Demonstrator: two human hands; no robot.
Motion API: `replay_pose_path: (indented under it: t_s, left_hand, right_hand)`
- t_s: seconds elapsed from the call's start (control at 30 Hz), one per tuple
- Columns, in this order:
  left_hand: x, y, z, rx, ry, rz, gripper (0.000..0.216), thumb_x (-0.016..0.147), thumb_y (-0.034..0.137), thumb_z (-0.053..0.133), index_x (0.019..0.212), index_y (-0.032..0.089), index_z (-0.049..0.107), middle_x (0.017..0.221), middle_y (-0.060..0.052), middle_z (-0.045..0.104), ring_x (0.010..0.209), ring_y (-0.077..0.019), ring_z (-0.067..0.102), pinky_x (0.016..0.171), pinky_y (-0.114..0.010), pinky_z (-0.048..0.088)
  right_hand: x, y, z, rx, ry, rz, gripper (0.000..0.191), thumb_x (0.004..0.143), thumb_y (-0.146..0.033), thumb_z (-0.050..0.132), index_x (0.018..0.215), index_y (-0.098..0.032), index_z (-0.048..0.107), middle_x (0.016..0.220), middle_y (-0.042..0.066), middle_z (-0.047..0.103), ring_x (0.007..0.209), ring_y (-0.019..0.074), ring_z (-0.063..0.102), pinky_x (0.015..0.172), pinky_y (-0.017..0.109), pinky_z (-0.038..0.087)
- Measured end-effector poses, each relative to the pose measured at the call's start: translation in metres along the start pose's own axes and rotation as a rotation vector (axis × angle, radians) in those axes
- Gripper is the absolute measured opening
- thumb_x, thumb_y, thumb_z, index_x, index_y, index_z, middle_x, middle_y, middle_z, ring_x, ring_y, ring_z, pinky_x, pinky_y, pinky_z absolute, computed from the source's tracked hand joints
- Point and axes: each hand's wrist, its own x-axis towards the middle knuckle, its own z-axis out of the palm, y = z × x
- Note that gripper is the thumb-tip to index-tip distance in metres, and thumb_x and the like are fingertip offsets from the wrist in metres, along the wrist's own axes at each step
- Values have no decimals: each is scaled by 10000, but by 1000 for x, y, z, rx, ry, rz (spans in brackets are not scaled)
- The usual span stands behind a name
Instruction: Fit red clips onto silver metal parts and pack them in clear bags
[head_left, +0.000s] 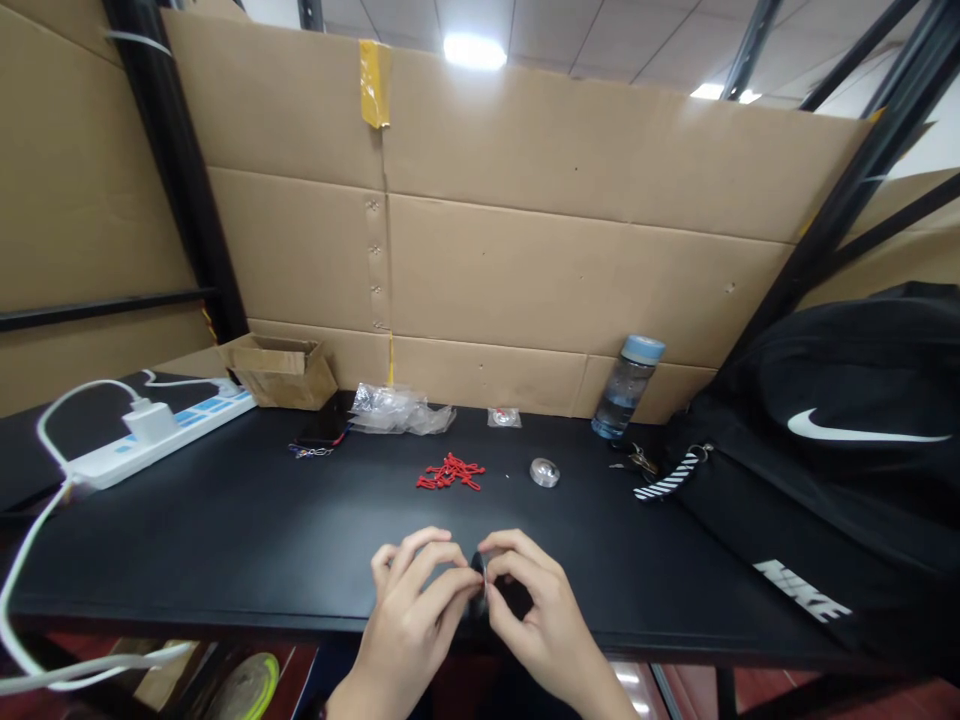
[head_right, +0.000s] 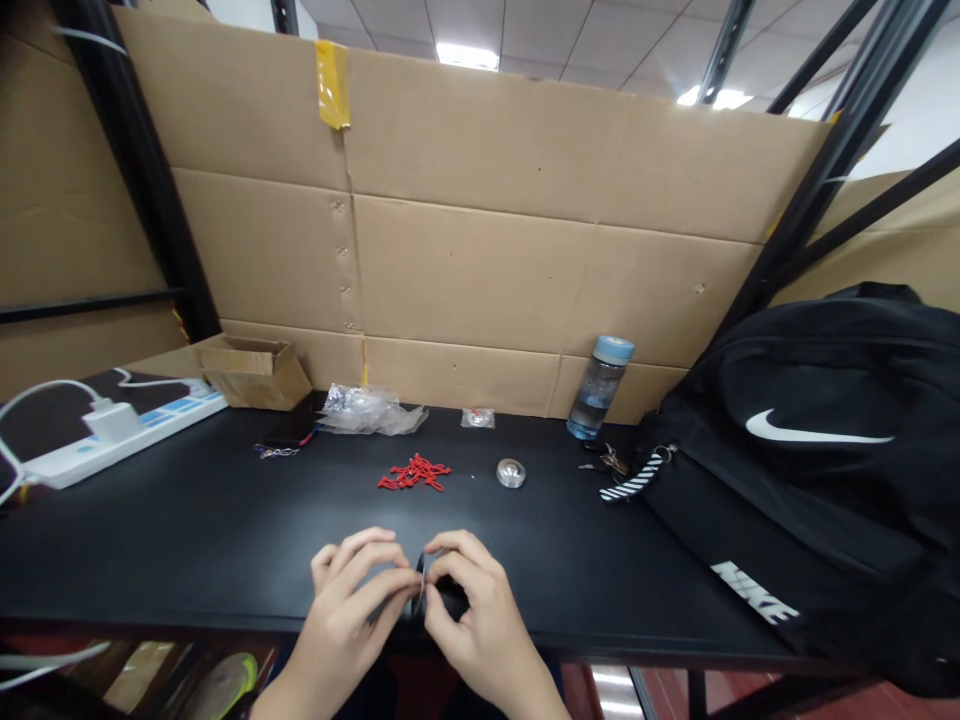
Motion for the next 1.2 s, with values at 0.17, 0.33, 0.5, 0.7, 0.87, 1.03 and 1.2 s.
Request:
replay_pose_path:
  t_s: [0.17,0.33,0.5,0.7,0.87,1.03,1.2]
  left_hand:
    - [1,2,-12,-71,-193,49,335,862,172,564,1186,240,612,1228,-77,672,1172,-246,579,939,-380,320]
    - [2,2,-15,-85,-305,55,370,810,202,601,1176,256,597,1198,-62,680,1189,-266,561,954,-402,318]
    - [-1,0,-9,-47,-289,-29,277,828,142,554,1080,242,609,1165,-54,679,1130,-243,576,900,-392,318]
    - [-6,-7,-2,71,-355,-37,253,866,173,534,1058,282,656,1204,-46,672,1229,-290,511,908,-442,313]
    - [-10,-10,1,92,-381,-38,191,932,298,545,1042,326,699,1214,-39,672,1229,-303,506,891,-449,353]
    - [8,-41,-18,174,-422,-81,302,983,330,459,1229,349,634,1335,-41,608,1251,-250,502,941,-421,399]
    - [40,-114,-28,459,-424,-155,449,973,399,425,1407,321,513,1522,-80,440,1368,-327,394,1028,-514,343]
  right_hand:
    - [2,-8,-2,23,2,-10,126,820,-107,568,850,-222,612,1112,72,608,1007,209,618,914,313,495]
    - [1,-7,-2,-31,-2,-14,172,798,-91,570,878,-223,647,1188,83,578,1092,234,577,956,351,469]
    - [-4,0,-5,-68,87,47,117,778,-105,596,815,-208,637,1353,86,469,1101,240,553,965,379,453]
    - [-3,1,-6,-62,63,58,114,769,-108,608,789,-217,634,1362,64,476,1115,237,536,969,370,447]
    - [-1,-2,-1,-105,60,54,124,772,-103,595,797,-221,623,1306,68,520,1163,241,509,985,365,426]
    - [0,0,6,-166,114,95,151,737,-62,568,763,-210,583,1209,73,558,1153,240,510,995,364,409]
    - [3,0,9,-200,103,110,164,741,-46,549,751,-210,534,1095,46,590,1046,209,549,934,332,413]
